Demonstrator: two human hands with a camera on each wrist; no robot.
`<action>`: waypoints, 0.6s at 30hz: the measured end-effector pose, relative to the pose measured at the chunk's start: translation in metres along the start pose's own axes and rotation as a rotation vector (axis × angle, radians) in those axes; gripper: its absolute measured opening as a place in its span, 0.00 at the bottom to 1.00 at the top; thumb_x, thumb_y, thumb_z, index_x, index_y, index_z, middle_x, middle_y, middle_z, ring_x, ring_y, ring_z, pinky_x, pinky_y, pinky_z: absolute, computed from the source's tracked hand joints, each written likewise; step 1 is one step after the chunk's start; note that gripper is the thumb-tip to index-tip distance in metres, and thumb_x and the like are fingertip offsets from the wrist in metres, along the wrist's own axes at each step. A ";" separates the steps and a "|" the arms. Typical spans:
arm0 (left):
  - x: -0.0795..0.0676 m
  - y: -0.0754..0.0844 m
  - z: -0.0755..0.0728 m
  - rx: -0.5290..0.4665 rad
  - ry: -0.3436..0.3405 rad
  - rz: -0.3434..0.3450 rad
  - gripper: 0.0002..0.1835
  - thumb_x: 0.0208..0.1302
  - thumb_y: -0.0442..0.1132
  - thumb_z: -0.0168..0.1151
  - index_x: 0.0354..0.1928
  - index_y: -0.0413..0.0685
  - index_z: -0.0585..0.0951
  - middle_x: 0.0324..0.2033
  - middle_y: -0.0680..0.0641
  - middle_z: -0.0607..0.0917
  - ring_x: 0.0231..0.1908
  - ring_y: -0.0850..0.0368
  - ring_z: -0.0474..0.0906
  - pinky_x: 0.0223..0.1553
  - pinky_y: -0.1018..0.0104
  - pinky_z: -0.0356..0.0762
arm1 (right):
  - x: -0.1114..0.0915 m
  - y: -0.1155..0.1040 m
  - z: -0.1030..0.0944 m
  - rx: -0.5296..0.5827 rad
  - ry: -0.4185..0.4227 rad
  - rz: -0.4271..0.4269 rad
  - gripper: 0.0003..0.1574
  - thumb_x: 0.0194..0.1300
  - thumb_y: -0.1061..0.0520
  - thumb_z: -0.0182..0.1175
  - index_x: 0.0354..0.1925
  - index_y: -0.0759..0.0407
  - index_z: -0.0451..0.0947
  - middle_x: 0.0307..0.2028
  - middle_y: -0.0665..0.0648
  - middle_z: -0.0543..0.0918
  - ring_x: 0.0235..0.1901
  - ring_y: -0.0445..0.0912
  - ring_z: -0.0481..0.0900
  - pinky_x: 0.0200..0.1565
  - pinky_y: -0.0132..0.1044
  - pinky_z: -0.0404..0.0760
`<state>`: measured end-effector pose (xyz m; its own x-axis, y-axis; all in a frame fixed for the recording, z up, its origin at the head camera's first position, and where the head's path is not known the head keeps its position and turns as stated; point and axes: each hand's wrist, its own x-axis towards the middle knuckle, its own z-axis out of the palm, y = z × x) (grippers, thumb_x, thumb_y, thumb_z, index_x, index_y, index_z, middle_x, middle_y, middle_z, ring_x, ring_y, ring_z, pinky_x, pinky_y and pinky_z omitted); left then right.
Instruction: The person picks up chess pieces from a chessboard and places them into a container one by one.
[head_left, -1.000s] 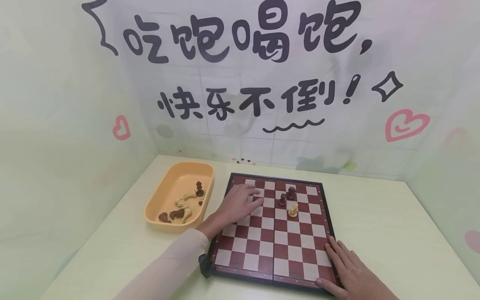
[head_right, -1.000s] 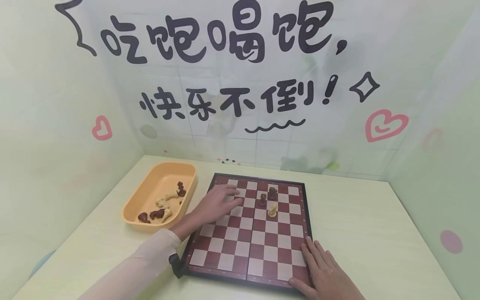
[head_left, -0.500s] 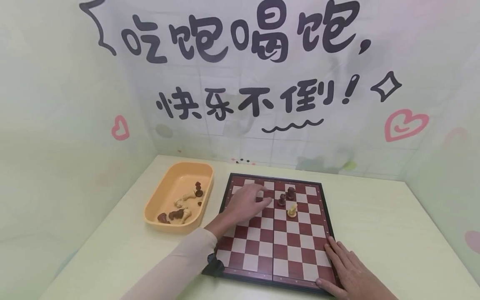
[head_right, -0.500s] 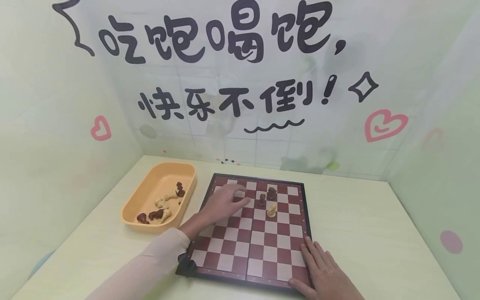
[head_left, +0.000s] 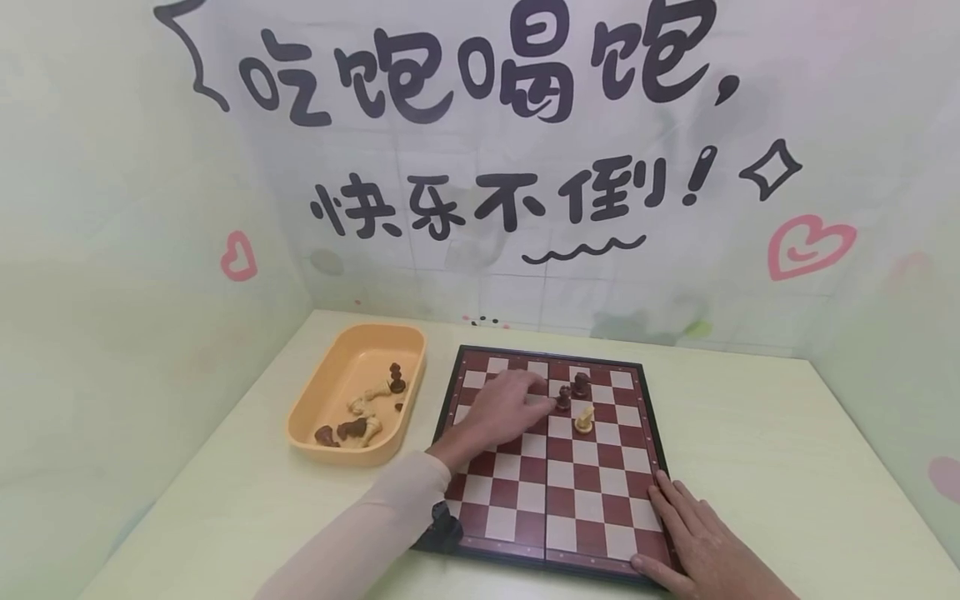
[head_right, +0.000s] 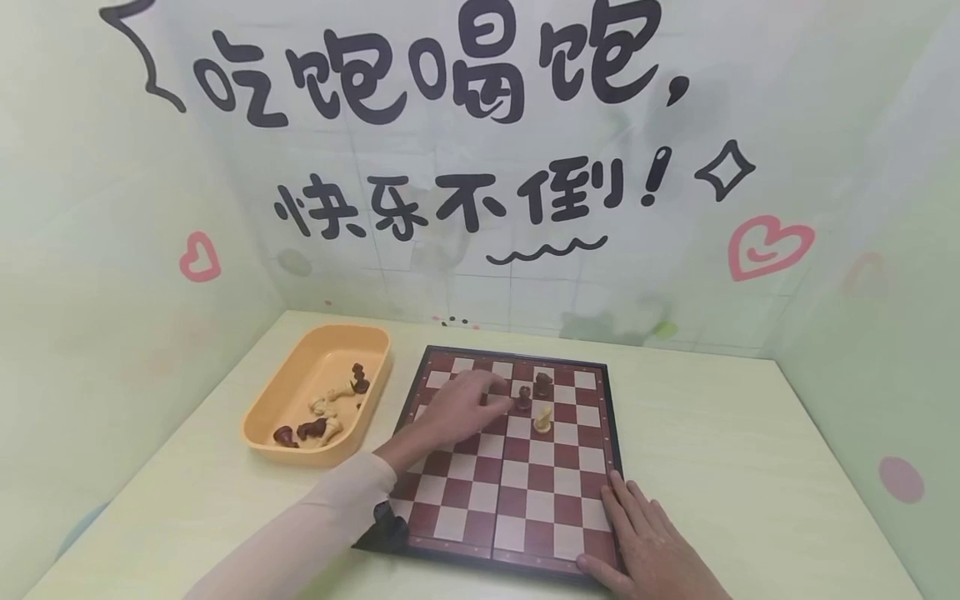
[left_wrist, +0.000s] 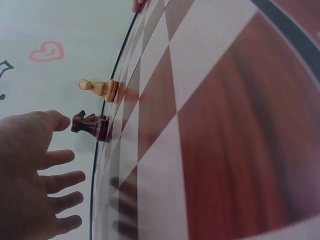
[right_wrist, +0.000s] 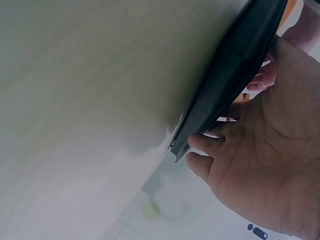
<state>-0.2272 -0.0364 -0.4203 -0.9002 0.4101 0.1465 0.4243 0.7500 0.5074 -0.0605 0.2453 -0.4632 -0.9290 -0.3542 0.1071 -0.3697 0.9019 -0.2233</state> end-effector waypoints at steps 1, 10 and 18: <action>0.000 0.000 0.001 -0.006 -0.003 -0.005 0.25 0.71 0.55 0.58 0.60 0.48 0.83 0.58 0.48 0.82 0.60 0.52 0.75 0.60 0.54 0.74 | 0.000 0.000 0.000 -0.002 -0.004 0.000 0.58 0.62 0.27 0.64 0.70 0.69 0.68 0.72 0.68 0.65 0.69 0.65 0.64 0.62 0.60 0.70; 0.002 0.003 0.008 0.072 -0.027 -0.012 0.26 0.72 0.57 0.56 0.63 0.48 0.81 0.63 0.46 0.79 0.68 0.46 0.67 0.66 0.46 0.66 | 0.002 -0.003 -0.003 0.012 -0.066 0.030 0.59 0.63 0.26 0.62 0.71 0.69 0.67 0.72 0.68 0.63 0.69 0.65 0.63 0.63 0.62 0.68; 0.013 0.005 0.015 0.123 -0.038 -0.012 0.26 0.73 0.56 0.57 0.62 0.48 0.81 0.60 0.48 0.81 0.65 0.48 0.71 0.63 0.51 0.70 | 0.001 -0.003 -0.004 0.007 -0.054 0.032 0.58 0.62 0.26 0.63 0.70 0.68 0.67 0.72 0.68 0.64 0.69 0.65 0.63 0.63 0.61 0.68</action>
<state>-0.2353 -0.0199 -0.4286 -0.9020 0.4180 0.1076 0.4242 0.8123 0.4004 -0.0602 0.2429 -0.4584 -0.9400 -0.3379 0.0468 -0.3393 0.9114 -0.2328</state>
